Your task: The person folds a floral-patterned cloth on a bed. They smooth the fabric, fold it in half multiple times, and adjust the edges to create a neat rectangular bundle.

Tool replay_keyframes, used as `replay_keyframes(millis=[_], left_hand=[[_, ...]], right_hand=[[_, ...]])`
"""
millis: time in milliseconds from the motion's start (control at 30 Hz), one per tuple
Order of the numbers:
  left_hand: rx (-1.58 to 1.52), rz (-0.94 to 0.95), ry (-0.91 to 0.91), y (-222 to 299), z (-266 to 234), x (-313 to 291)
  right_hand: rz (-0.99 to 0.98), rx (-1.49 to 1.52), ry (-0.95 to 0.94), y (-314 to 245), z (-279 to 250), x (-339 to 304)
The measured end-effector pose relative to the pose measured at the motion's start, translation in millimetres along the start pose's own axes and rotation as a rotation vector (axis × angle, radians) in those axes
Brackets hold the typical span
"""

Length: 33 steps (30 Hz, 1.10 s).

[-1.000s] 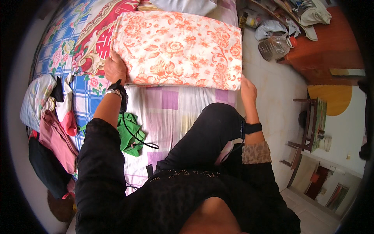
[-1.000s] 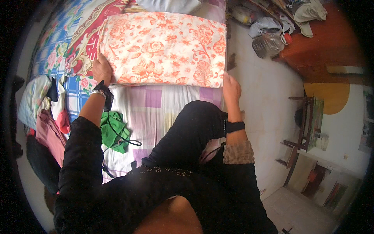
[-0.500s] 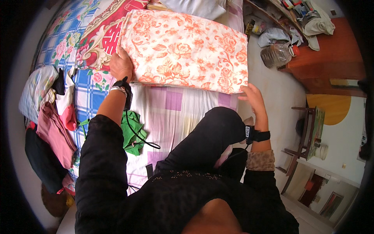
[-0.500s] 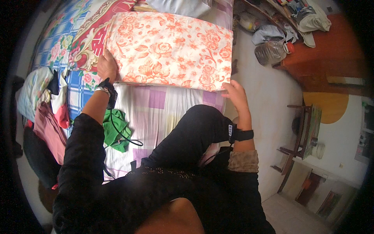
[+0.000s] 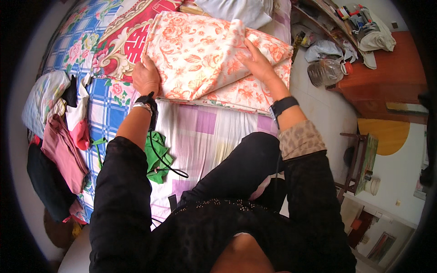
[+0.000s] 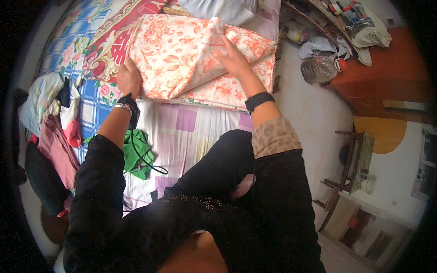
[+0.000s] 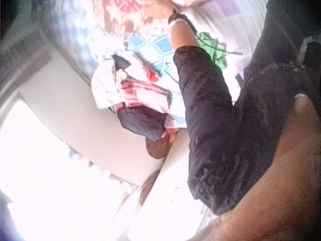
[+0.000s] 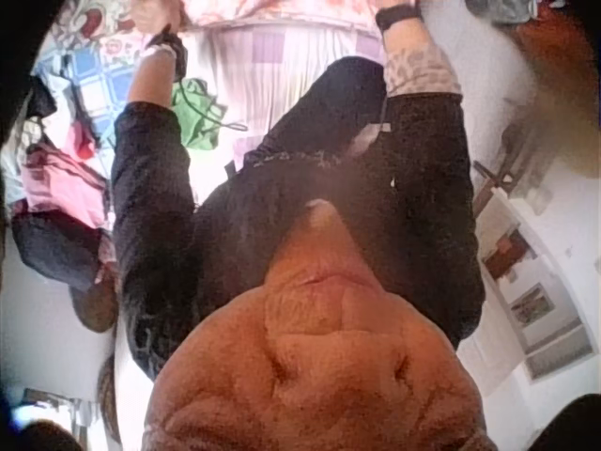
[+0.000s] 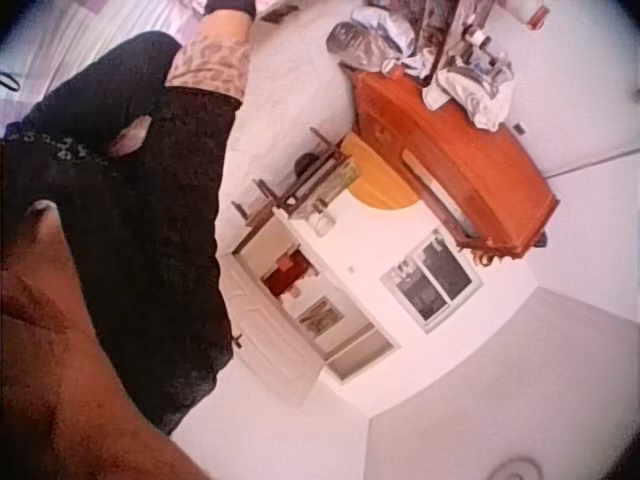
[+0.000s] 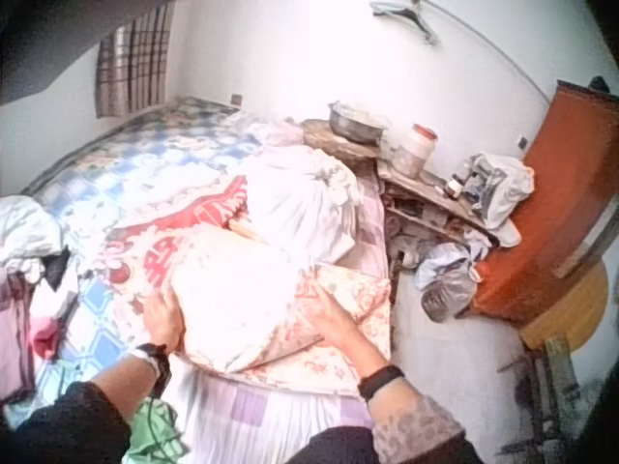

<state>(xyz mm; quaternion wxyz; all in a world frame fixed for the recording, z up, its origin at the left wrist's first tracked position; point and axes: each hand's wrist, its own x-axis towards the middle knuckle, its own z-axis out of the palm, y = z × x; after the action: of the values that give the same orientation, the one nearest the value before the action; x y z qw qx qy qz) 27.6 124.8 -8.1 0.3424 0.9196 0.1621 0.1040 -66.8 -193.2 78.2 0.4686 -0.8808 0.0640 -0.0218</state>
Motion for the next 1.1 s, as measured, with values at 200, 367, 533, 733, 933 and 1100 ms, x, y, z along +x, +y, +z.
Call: replay_keyframes(millis=[200, 367, 533, 733, 933, 1100], left_hand=[[0.029, 0.019, -0.006, -2, 0, 1], [0.009, 0.037, 0.041, -2, 2, -1], [0.019, 0.0, -0.004, -5, 4, 2], [0.026, 0.018, -0.002, -4, 2, 2], [0.018, 0.02, -0.015, -4, 3, 2], [0.015, 0.023, -0.012, -7, 5, 3]], right_hand=[[-0.054, 0.087, 0.147, 18, -8, -7], [0.076, 0.167, 0.307, 53, -91, -76], [0.587, 0.078, 0.392, 109, -93, -163], [0.456, -0.253, 0.534, 113, -49, -181], [0.438, -0.399, 0.54, 106, -50, -171], [0.596, 0.044, 0.469, 113, -64, -157]])
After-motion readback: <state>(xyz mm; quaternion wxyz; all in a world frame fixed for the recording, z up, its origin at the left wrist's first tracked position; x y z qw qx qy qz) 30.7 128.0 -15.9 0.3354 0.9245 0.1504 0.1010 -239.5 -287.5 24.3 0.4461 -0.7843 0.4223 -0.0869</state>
